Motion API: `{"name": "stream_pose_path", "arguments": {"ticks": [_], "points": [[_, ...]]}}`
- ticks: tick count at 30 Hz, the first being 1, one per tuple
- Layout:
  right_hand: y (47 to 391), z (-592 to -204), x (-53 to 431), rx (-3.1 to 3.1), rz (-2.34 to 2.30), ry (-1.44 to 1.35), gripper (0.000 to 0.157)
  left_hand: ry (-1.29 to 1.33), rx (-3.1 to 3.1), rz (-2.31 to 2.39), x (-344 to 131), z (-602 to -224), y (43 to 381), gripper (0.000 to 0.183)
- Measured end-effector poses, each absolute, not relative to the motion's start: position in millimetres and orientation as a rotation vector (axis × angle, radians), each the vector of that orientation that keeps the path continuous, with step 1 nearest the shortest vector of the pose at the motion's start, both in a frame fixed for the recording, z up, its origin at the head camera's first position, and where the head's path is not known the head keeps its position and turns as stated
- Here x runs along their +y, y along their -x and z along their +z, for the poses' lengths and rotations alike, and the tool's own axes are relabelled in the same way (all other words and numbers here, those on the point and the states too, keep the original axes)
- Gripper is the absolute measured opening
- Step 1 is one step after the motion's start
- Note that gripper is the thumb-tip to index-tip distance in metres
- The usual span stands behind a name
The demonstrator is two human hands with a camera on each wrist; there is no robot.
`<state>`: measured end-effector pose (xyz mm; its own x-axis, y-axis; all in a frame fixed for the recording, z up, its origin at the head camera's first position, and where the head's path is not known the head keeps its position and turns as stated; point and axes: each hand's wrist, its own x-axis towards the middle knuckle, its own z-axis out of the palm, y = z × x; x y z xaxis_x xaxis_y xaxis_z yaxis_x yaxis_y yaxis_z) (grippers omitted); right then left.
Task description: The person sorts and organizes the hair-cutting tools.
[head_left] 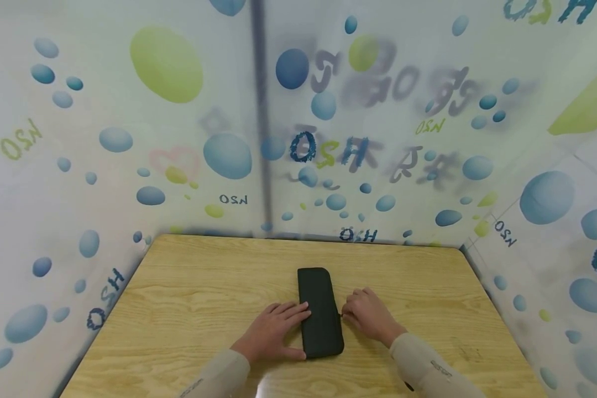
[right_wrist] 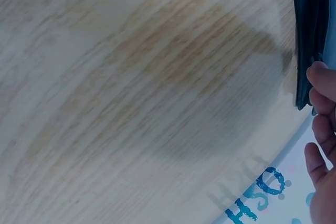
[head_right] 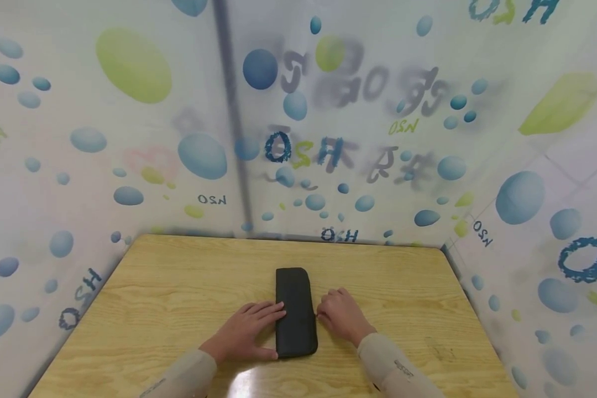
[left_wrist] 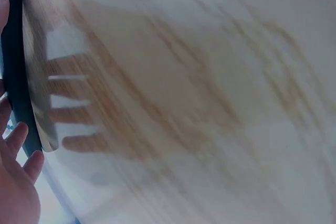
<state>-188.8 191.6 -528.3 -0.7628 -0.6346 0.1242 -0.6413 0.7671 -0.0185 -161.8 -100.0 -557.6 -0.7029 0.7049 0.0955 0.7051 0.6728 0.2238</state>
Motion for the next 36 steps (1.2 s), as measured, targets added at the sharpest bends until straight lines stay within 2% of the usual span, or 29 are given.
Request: {"name": "stream_pose_path", "arguments": {"ticks": [19, 36], "points": [[216.1, -528.4, 180.5, -2.866, 0.024, -0.86, 0.005, 1.0, -3.014, -0.311, -87.4, -554.9, 176.3, 0.086], [210.0, -533.9, 190.5, -2.854, -0.002, -0.933, 0.007, 0.971, -3.055, -0.292, -82.9, -547.8, 176.4, 0.087]]}}
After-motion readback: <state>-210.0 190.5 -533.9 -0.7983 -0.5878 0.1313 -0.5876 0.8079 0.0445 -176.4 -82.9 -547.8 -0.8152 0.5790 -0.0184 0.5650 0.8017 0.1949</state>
